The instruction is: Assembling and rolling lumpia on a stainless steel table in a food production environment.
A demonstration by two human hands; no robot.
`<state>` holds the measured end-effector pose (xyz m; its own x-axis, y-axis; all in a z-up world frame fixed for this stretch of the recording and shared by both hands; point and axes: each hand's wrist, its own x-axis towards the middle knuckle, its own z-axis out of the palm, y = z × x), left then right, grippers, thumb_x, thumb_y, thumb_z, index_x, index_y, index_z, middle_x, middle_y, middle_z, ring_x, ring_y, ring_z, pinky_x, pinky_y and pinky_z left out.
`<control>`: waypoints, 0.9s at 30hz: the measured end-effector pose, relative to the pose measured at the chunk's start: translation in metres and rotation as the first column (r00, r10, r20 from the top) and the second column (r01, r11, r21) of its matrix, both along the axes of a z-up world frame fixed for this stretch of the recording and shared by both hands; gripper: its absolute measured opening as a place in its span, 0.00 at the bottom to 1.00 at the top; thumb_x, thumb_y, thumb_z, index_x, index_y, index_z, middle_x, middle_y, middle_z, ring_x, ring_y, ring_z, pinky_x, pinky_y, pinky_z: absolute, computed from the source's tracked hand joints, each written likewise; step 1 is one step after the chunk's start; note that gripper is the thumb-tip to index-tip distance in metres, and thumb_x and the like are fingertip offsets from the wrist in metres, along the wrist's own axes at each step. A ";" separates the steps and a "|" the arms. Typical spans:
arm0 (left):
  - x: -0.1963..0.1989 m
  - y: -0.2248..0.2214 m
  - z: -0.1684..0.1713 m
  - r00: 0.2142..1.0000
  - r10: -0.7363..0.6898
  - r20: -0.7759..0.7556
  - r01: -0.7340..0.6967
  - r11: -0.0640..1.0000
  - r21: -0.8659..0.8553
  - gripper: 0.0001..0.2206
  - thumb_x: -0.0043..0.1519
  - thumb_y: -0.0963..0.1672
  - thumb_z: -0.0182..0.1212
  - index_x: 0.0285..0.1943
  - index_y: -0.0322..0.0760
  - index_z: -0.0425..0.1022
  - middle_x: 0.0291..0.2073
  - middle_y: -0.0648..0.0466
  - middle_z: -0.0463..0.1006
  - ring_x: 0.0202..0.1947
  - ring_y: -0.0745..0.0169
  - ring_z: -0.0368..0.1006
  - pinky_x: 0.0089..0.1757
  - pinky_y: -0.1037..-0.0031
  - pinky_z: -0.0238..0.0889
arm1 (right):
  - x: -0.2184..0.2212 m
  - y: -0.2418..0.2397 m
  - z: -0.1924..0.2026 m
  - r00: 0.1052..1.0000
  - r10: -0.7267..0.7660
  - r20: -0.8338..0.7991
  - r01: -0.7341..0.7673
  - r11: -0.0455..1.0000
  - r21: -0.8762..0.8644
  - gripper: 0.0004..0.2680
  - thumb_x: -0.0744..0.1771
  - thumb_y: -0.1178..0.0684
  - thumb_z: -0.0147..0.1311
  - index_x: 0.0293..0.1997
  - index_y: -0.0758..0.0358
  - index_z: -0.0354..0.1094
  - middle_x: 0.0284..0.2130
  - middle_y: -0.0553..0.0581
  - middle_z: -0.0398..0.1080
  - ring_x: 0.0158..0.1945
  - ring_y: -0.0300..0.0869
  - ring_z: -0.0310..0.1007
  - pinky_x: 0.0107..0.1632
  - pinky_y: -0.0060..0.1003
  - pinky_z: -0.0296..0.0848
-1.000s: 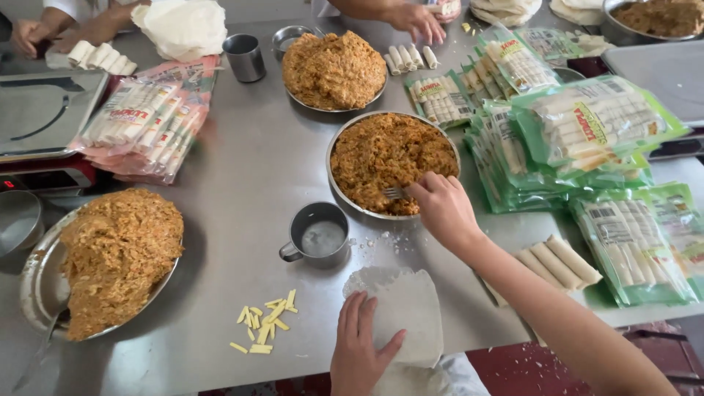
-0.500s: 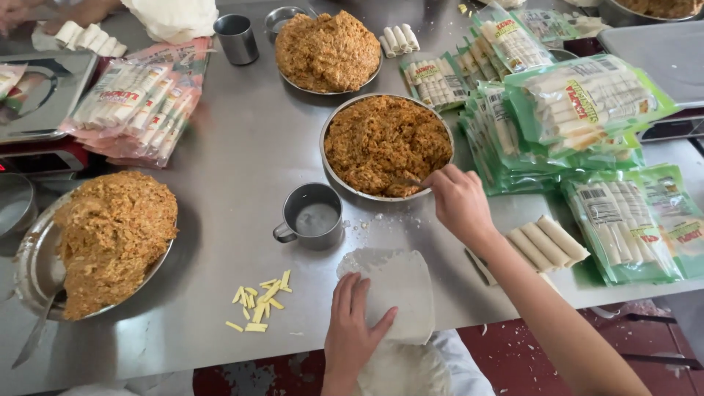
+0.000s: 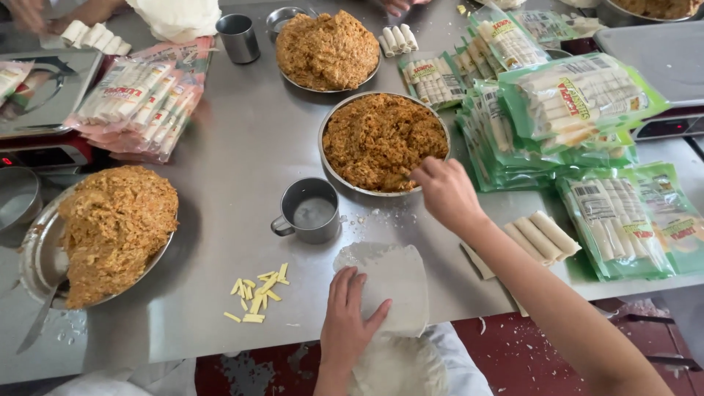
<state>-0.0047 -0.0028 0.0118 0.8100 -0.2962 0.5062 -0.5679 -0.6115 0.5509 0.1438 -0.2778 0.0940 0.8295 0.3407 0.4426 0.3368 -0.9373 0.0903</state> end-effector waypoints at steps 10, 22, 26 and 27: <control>-0.001 0.000 -0.001 0.999 -0.026 -0.046 0.024 0.999 -0.037 0.24 0.66 0.53 0.65 0.59 0.29 0.72 0.63 0.41 0.69 0.68 0.42 0.63 0.63 0.56 0.64 | -0.040 -0.023 0.018 0.882 -0.272 -0.386 0.412 0.842 0.348 0.10 0.70 0.58 0.48 0.49 0.55 0.79 0.35 0.61 0.71 0.34 0.60 0.74 0.34 0.54 0.71; -0.016 0.017 0.011 0.995 -0.073 -0.067 0.074 0.997 0.019 0.26 0.67 0.54 0.62 0.66 0.34 0.68 0.65 0.44 0.69 0.67 0.44 0.63 0.64 0.55 0.59 | -0.059 0.064 -0.019 0.943 -0.192 -0.272 0.320 0.748 0.581 0.10 0.70 0.59 0.49 0.52 0.62 0.79 0.36 0.60 0.71 0.29 0.55 0.74 0.29 0.49 0.74; -0.025 0.052 -0.003 0.999 -0.032 -0.027 0.039 0.930 0.366 0.45 0.53 0.54 0.74 0.78 0.38 0.56 0.75 0.46 0.58 0.74 0.47 0.55 0.68 0.56 0.49 | -0.122 0.051 0.044 0.956 0.070 -0.284 0.157 0.696 0.700 0.07 0.70 0.57 0.54 0.50 0.56 0.79 0.36 0.48 0.78 0.31 0.36 0.72 0.37 0.32 0.68; -0.028 0.062 -0.011 0.999 0.005 -0.035 0.013 0.869 0.494 0.56 0.44 0.47 0.82 0.82 0.42 0.49 0.79 0.47 0.53 0.77 0.49 0.50 0.71 0.57 0.42 | -0.144 0.051 0.056 0.967 0.098 -0.233 0.110 0.668 0.736 0.07 0.71 0.57 0.53 0.51 0.59 0.78 0.38 0.48 0.79 0.36 0.36 0.74 0.41 0.31 0.70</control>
<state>-0.0327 0.0588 0.0008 0.8221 -0.5037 0.2652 -0.5576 -0.8065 0.1966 -0.0006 -0.2270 0.1501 0.9408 -0.0179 0.3384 0.2432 -0.6596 -0.7111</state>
